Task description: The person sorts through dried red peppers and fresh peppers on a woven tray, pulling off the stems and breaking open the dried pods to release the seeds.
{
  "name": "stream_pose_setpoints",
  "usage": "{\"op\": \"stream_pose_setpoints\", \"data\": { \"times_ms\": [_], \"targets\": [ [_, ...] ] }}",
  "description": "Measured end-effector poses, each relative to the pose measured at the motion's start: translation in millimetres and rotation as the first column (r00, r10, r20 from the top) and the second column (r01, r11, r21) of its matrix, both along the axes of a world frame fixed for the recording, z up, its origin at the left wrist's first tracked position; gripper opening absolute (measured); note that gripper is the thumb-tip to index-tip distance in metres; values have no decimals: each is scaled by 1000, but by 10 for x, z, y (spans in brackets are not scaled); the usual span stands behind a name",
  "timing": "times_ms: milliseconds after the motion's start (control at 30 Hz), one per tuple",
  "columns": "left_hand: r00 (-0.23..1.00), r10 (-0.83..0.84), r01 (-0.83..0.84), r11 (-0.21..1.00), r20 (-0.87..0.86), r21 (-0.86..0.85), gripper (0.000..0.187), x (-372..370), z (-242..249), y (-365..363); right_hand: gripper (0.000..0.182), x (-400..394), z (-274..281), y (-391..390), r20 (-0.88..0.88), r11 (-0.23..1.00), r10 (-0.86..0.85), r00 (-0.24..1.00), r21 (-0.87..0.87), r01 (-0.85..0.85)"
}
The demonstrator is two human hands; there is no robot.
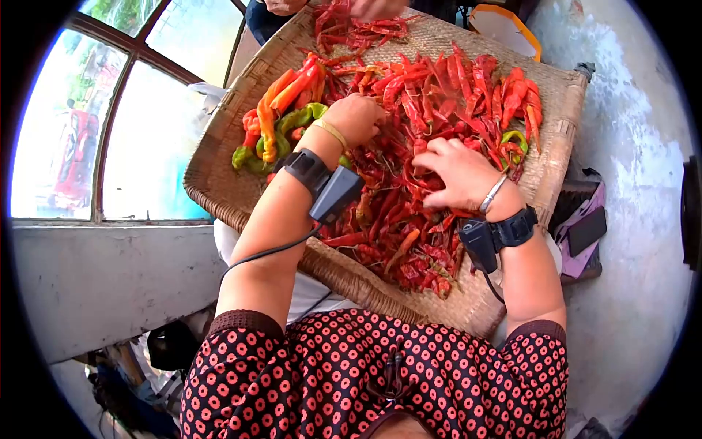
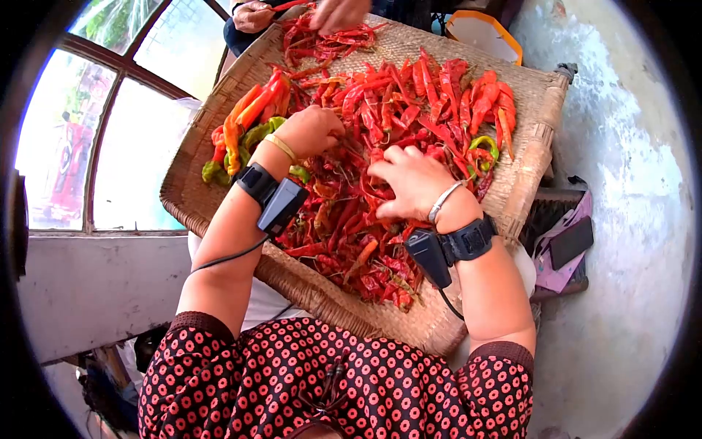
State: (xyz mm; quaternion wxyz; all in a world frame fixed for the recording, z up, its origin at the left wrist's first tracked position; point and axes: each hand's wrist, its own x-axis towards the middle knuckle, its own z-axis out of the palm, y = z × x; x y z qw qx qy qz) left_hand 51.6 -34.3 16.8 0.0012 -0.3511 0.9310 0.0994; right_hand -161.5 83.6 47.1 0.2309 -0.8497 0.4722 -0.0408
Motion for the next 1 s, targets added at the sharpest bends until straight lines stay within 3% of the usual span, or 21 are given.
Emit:
{"op": "stream_pose_setpoints", "data": {
  "times_ms": [100, 200, 267, 300, 333, 400, 500, 667, 733, 867, 933, 967, 1000],
  "targets": [
    [1000, 15, -13, 995, -16, 98, 21, -76, 128, 40, 57, 24, -24, 104, -90, 999, 28, 996, -13, -29],
    [998, 7, -2, 998, -69, 70, 21, -163, 292, 117, 41, 43, -129, 81, -129, 990, 28, 991, -132, -45],
    [988, -36, 15, 990, 148, 142, 19, -265, 427, 260, 20, -7, -229, -61, -111, 976, -118, 987, -198, 95],
    [997, -34, 22, 986, 72, 166, 18, -226, 405, 368, 13, -57, -255, -99, -116, 960, -175, 978, -241, 143],
    [994, -45, 25, 983, 104, 181, 18, -212, 344, 462, 9, -121, -269, -127, -118, 939, -232, 966, -285, 191],
    [992, -73, 51, 977, 101, 206, 24, -145, 191, 634, 10, -224, -231, -160, -11, 938, -280, 960, -215, 272],
    [992, 29, -38, 997, 126, 68, 41, -101, 80, 968, 11, -216, -138, -205, 43, 927, -290, 956, -236, 292],
    [997, 46, -47, 999, 69, 11, 29, -101, -47, 1001, 14, -18, 130, -152, 175, 913, -277, 945, -258, 316],
    [998, 61, -62, 998, 6, 26, 24, -69, -32, 982, 13, 57, 202, -117, 132, 934, -267, 955, -210, 290],
    [980, 7, 2, 999, -200, 44, 16, -39, -71, 885, 14, 101, 89, 39, -224, 984, -177, 958, -74, 165],
    [939, 37, -7, 996, -343, 88, 16, -36, -61, 867, 12, 177, 72, 193, -432, 975, -221, 875, -120, 187],
    [946, 84, -50, 992, -314, 114, 15, -39, -41, 878, 14, 111, -67, 240, -404, 962, -217, 889, -242, 125],
    [951, 129, -94, 986, -282, 136, 15, -39, 4, 890, 14, 119, -137, 260, -415, 963, -214, 884, -243, 119]
  ]
}}
